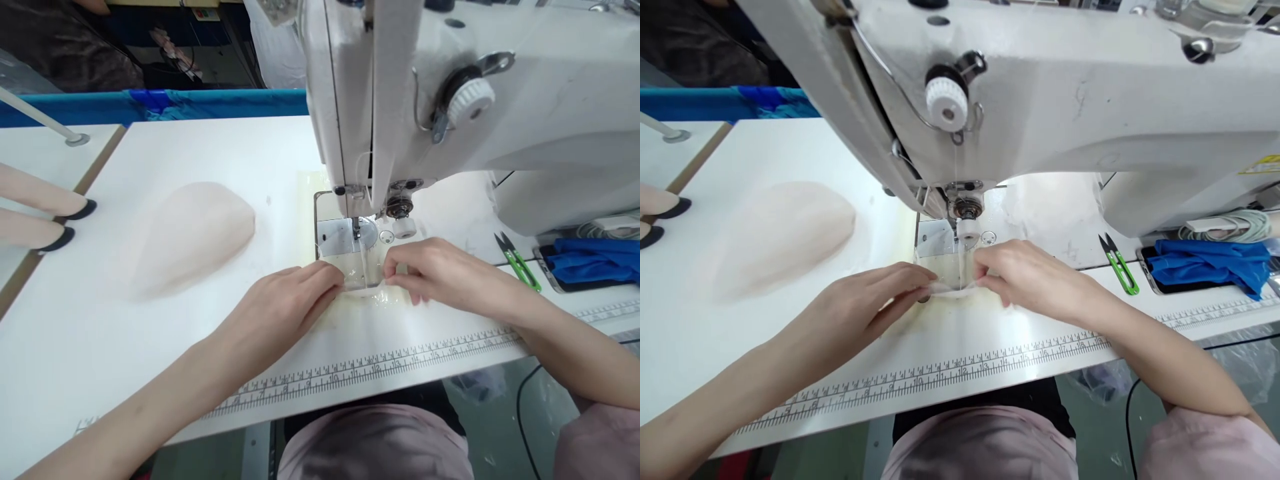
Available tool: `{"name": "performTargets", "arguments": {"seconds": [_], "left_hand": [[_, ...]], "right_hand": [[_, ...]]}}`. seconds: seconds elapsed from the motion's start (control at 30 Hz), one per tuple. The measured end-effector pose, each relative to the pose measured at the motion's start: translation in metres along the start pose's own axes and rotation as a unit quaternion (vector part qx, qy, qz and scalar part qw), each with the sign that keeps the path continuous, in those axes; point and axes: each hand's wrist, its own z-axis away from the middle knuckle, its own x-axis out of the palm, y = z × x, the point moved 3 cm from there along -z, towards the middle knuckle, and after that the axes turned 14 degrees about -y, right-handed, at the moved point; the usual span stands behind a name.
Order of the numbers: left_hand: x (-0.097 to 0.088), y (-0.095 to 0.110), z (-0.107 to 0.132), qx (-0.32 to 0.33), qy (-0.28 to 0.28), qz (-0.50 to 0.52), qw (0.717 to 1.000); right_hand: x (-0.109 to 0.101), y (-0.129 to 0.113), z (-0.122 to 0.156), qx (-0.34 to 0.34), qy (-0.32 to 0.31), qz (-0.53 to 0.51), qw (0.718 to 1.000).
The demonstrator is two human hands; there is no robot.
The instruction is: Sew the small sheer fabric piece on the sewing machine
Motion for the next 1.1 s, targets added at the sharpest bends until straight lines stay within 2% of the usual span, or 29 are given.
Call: {"name": "performTargets", "arguments": {"seconds": [0.1, 0.23, 0.3, 0.37, 0.43, 0.53, 0.73, 0.83, 0.9, 1.0, 1.1], "left_hand": [[-0.004, -0.004, -0.008, -0.045, -0.018, 0.042, 0.998], [-0.008, -0.011, -0.029, -0.048, -0.063, 0.064, 0.995], [-0.009, -0.017, -0.04, -0.056, -0.067, 0.072, 0.994], [-0.01, -0.023, -0.049, -0.055, -0.057, 0.081, 0.994], [-0.012, -0.027, -0.054, -0.042, -0.053, 0.095, 0.993], [-0.014, -0.029, -0.056, -0.021, -0.062, 0.138, 0.988], [-0.01, -0.028, -0.046, 0.029, -0.066, 0.202, 0.977], [-0.001, -0.024, -0.039, 0.063, -0.029, 0.115, 0.991], [0.005, -0.016, -0.032, 0.09, 0.038, -0.009, 0.995], [0.012, -0.001, -0.022, 0.123, 0.136, -0.193, 0.964], [0.016, 0.011, -0.014, 0.115, 0.15, -0.279, 0.941]], "right_hand": [[-0.005, 0.003, -0.002, 0.011, 0.038, -0.007, 0.999], [0.0, 0.002, -0.008, -0.015, 0.077, 0.086, 0.993], [0.003, 0.003, -0.01, -0.02, 0.154, 0.146, 0.977], [0.004, 0.005, -0.011, -0.017, 0.242, 0.198, 0.95], [0.006, 0.007, -0.012, -0.01, 0.295, 0.235, 0.926], [0.006, 0.009, -0.014, 0.007, 0.303, 0.253, 0.919], [0.005, 0.005, -0.015, 0.0, 0.235, 0.2, 0.951], [0.009, 0.002, -0.015, -0.037, 0.201, 0.21, 0.956], [0.012, 0.0, -0.015, -0.073, 0.197, 0.251, 0.945], [0.017, -0.003, -0.014, -0.112, 0.197, 0.317, 0.921], [0.02, -0.005, -0.014, -0.114, 0.183, 0.347, 0.913]]}}
